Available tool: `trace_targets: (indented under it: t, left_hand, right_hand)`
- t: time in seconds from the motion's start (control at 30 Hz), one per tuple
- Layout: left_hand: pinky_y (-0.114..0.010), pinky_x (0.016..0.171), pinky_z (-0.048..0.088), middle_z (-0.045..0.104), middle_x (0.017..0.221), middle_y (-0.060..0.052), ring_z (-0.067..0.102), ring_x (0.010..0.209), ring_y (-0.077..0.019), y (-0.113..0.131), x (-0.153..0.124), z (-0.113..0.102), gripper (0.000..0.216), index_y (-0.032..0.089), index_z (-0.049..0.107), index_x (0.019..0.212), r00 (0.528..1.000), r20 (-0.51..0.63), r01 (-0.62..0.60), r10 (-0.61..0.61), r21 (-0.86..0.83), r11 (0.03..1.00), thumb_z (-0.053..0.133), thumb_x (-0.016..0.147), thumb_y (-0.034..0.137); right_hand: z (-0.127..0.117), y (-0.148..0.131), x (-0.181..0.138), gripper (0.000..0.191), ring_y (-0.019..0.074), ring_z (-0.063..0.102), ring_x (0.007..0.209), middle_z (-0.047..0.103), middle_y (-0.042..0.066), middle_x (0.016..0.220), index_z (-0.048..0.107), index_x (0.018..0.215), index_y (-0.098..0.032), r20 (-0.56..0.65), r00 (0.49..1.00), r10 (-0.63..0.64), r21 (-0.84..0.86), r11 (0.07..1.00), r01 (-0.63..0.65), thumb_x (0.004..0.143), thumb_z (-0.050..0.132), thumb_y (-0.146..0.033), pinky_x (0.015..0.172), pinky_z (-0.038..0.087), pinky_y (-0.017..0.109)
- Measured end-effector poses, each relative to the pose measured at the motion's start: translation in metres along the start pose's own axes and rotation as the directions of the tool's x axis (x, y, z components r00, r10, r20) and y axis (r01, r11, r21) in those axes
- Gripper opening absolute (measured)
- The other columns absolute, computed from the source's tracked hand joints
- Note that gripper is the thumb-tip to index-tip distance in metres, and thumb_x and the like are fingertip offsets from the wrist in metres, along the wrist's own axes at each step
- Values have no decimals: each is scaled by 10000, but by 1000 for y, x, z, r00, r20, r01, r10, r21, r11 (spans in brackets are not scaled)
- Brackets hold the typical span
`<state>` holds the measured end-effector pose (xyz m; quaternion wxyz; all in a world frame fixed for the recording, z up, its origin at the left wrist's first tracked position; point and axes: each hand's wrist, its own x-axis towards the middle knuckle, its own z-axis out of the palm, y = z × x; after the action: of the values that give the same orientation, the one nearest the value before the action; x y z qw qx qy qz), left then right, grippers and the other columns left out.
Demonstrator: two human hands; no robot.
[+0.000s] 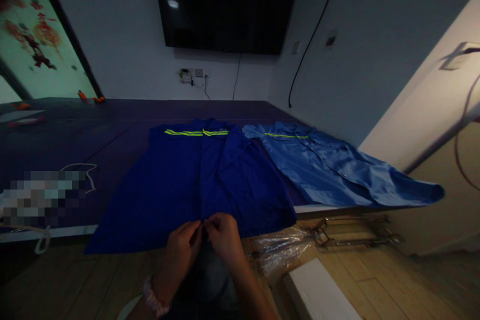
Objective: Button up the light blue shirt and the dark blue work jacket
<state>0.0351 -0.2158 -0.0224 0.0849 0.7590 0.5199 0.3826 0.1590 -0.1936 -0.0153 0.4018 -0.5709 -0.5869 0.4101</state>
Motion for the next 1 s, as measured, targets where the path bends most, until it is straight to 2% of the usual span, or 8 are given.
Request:
trace_targets:
  t: [0.1,0.23,0.4,0.53,0.67,0.87,0.93,1.0]
  left_hand:
    - [-285,674,514,655,856,-88,623,748,-165,-3,-3,4,249,152,580,998,999,-23,-51,50,-30,998,388,845,194]
    - [-281,665,517,641,835,-74,616,745,-157,-6,-3,3,231,162,574,965,994,-57,-89,89,-10,996,371,861,199]
    - [-263,630,509,625,803,-70,604,705,-147,-10,-5,1,273,170,549,997,976,-6,-215,218,142,966,316,859,132]
    - [-262,571,494,608,750,-64,580,628,-146,-13,-10,3,267,154,557,895,955,53,-295,293,316,902,313,822,73]
    - [-269,561,490,613,770,-65,584,642,-159,-17,-10,7,259,140,553,885,930,103,-363,351,397,843,333,794,38]
    - [-272,533,462,605,720,-59,568,612,-159,-17,-8,10,238,159,549,837,925,82,-374,371,372,850,344,797,45]
    - [-265,516,444,593,675,-52,556,582,-153,-18,-8,13,229,168,546,784,930,40,-356,367,360,863,343,809,65]
    - [-259,504,432,577,635,-44,545,555,-145,-18,-9,16,233,174,533,722,932,-10,-338,362,332,881,341,827,92]
  right_hand:
    - [-1,2,0,186,103,522,452,598,16,559,604,670,-130,12,1000,4,66,998,-5,706,464,-248,452,393,188]
    - [-4,0,1,187,97,517,448,604,15,577,603,676,-134,45,999,-27,33,999,25,717,448,-229,453,386,183]
    - [-6,-4,0,421,93,482,428,549,10,470,585,579,-135,8,997,-74,-173,982,74,818,391,-423,433,321,185]
    - [-1,-8,3,462,77,408,388,507,-2,419,523,460,-158,-78,992,-103,-362,930,68,751,489,-515,403,229,210]
    - [1,-14,8,429,74,360,361,477,-3,382,472,394,-175,-87,990,-109,-509,859,50,724,541,-439,404,175,239]
    - [-3,-24,11,304,92,394,389,532,27,446,510,424,-181,-46,994,-103,-668,743,46,701,542,-304,424,156,258]
    - [-4,-22,11,280,96,413,399,541,32,462,514,438,-178,-43,995,-91,-660,750,40,697,529,-281,428,161,256]
    - [-4,-17,12,278,97,436,412,543,31,464,516,451,-174,-32,997,-71,-597,801,38,715,495,-260,432,185,244]
